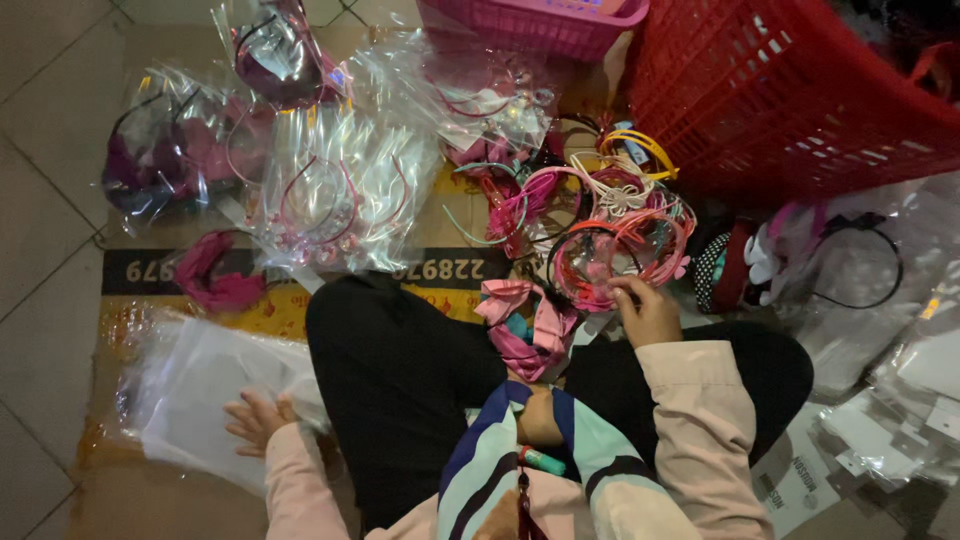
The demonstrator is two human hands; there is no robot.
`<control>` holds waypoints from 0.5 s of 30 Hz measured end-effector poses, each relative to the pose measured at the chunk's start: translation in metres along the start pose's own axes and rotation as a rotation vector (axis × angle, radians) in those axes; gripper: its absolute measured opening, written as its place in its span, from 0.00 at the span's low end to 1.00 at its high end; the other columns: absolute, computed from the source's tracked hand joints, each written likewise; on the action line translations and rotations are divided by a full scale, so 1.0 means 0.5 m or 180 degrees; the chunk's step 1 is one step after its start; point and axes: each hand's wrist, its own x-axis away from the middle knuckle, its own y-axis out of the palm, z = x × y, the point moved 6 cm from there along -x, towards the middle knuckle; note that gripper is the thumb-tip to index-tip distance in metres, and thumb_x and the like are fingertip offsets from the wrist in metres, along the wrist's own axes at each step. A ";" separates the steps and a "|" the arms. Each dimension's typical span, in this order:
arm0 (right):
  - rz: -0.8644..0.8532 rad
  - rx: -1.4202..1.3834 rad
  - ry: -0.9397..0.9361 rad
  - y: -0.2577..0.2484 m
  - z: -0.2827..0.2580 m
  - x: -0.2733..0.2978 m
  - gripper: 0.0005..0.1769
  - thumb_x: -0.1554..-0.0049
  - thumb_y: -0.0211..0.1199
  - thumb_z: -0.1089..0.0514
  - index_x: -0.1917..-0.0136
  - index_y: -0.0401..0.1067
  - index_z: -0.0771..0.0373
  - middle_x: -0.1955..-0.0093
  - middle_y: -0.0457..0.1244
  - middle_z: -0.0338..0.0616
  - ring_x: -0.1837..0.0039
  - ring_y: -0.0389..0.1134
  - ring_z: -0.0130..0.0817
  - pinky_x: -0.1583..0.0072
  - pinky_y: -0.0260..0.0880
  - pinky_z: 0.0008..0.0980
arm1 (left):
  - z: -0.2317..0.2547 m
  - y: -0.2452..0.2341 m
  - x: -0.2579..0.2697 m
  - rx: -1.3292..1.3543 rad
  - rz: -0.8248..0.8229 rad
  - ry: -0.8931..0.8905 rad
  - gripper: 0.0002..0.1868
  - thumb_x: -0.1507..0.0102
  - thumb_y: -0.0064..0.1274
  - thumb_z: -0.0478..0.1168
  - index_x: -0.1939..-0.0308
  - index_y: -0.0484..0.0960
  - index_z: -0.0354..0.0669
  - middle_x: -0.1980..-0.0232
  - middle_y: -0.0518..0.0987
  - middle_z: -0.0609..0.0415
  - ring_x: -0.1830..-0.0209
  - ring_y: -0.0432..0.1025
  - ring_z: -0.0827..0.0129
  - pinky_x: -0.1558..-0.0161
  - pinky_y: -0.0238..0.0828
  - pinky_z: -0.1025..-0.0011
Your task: The person packages hair accessories into plastic bags and seals them using an impulse sealer.
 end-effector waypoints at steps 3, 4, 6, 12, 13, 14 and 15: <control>0.0052 0.0044 -0.0104 0.002 0.003 0.000 0.10 0.39 0.60 0.53 0.46 0.79 0.50 0.52 0.73 0.39 0.51 0.74 0.41 0.50 0.68 0.39 | 0.040 -0.053 0.068 0.0303 0.1094 0.1100 0.33 0.33 0.49 0.60 0.30 0.65 0.48 0.24 0.58 0.45 0.24 0.53 0.45 0.34 0.48 0.37; 0.0052 0.0052 -0.0126 0.002 0.006 0.001 0.09 0.39 0.61 0.53 0.46 0.79 0.49 0.52 0.73 0.39 0.51 0.74 0.41 0.49 0.68 0.39 | 0.061 -0.089 0.144 0.0598 0.2303 0.2308 0.37 0.34 0.50 0.65 0.41 0.81 0.33 0.35 0.79 0.34 0.32 0.72 0.42 0.39 0.62 0.47; 0.0037 -0.0010 -0.0042 0.000 0.005 0.000 0.10 0.39 0.61 0.53 0.46 0.79 0.49 0.54 0.73 0.38 0.52 0.75 0.39 0.50 0.69 0.38 | 0.039 -0.022 0.098 0.0428 0.1261 0.2164 0.34 0.43 0.57 0.56 0.38 0.80 0.41 0.39 0.80 0.40 0.37 0.73 0.44 0.39 0.65 0.49; -0.0152 -0.0128 0.0151 0.000 -0.016 0.002 0.12 0.37 0.58 0.54 0.43 0.78 0.51 0.54 0.74 0.38 0.53 0.75 0.34 0.50 0.71 0.34 | -0.048 0.073 0.139 0.0593 0.0434 0.3201 0.37 0.38 0.52 0.43 0.23 0.65 0.54 0.22 0.67 0.46 0.26 0.65 0.49 0.35 0.64 0.48; -0.0153 0.0096 0.0054 -0.005 -0.025 0.002 0.12 0.38 0.58 0.55 0.43 0.78 0.51 0.53 0.73 0.39 0.53 0.73 0.38 0.52 0.69 0.37 | -0.047 0.059 0.153 0.0888 0.0659 0.3645 0.34 0.37 0.52 0.42 0.25 0.70 0.49 0.25 0.72 0.43 0.29 0.69 0.46 0.35 0.68 0.52; -0.0152 0.0100 0.0057 -0.004 -0.022 0.003 0.12 0.38 0.58 0.55 0.43 0.78 0.51 0.53 0.73 0.39 0.53 0.73 0.38 0.52 0.69 0.37 | -0.047 0.045 0.140 0.0890 0.0654 0.3647 0.34 0.37 0.52 0.42 0.25 0.70 0.49 0.25 0.72 0.43 0.29 0.69 0.46 0.35 0.68 0.52; -0.0134 0.0145 0.0026 -0.003 -0.020 0.003 0.12 0.38 0.59 0.54 0.43 0.78 0.51 0.55 0.73 0.38 0.57 0.73 0.37 0.54 0.68 0.36 | -0.055 0.077 0.097 0.0601 -0.0629 0.2814 0.34 0.38 0.54 0.39 0.26 0.69 0.60 0.26 0.73 0.51 0.29 0.70 0.55 0.35 0.70 0.58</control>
